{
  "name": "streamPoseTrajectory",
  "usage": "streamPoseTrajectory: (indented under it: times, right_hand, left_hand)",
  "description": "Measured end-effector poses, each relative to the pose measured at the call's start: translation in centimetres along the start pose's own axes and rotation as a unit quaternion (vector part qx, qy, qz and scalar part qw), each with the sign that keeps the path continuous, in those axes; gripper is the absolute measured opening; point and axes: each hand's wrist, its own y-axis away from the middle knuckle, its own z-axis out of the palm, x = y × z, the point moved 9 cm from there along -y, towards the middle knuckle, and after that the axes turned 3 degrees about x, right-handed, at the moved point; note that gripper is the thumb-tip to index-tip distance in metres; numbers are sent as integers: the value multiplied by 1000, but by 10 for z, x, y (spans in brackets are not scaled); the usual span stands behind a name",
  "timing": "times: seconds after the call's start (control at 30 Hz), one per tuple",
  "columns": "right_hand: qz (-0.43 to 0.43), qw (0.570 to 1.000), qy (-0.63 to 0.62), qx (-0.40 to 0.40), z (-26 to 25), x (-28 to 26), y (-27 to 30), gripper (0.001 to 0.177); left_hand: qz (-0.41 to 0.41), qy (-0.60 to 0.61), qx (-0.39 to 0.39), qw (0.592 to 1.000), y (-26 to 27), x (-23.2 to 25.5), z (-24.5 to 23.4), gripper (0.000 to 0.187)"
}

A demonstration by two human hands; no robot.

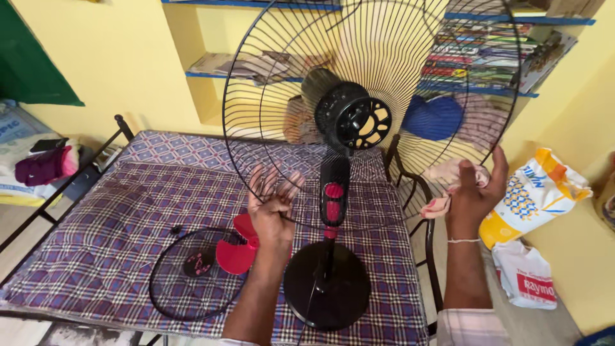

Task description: The person wipes the fan stand and motor housing with a cloth, then attaches the front grill and secures it by tightening the central knob. The fan blades and rear grill remain on the bed.

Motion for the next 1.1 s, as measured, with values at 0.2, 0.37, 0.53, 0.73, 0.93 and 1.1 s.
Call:
streamPoseTrajectory:
  times: [0.2,0.37,0.53,0.73,0.93,1.1]
  right_hand:
    - [12,997,-76,-25,9,-4,-25,56]
    - [-116,991,-28,-54,25,2,-33,46]
    - [-60,992,-81,-73,36,29,-42,52]
    - [-47,990,-102,-82,47,24,-27,51]
    - [-34,987,-131,-86,62,19,-24,50]
    - [-30,988,-128,-83,67,24,-24,52]
  left_hand:
    - [29,0,23,999,7,0,16,98]
    - [61,-20,34,997,17,7,15,97]
    - [86,-25,63,994,29,11,9,98]
    - [84,-16,100,991,35,22,-4,98]
    - [82,-40,81,993,17,34,-8,98]
    - [69,-31,75,994,6,29,-8,99]
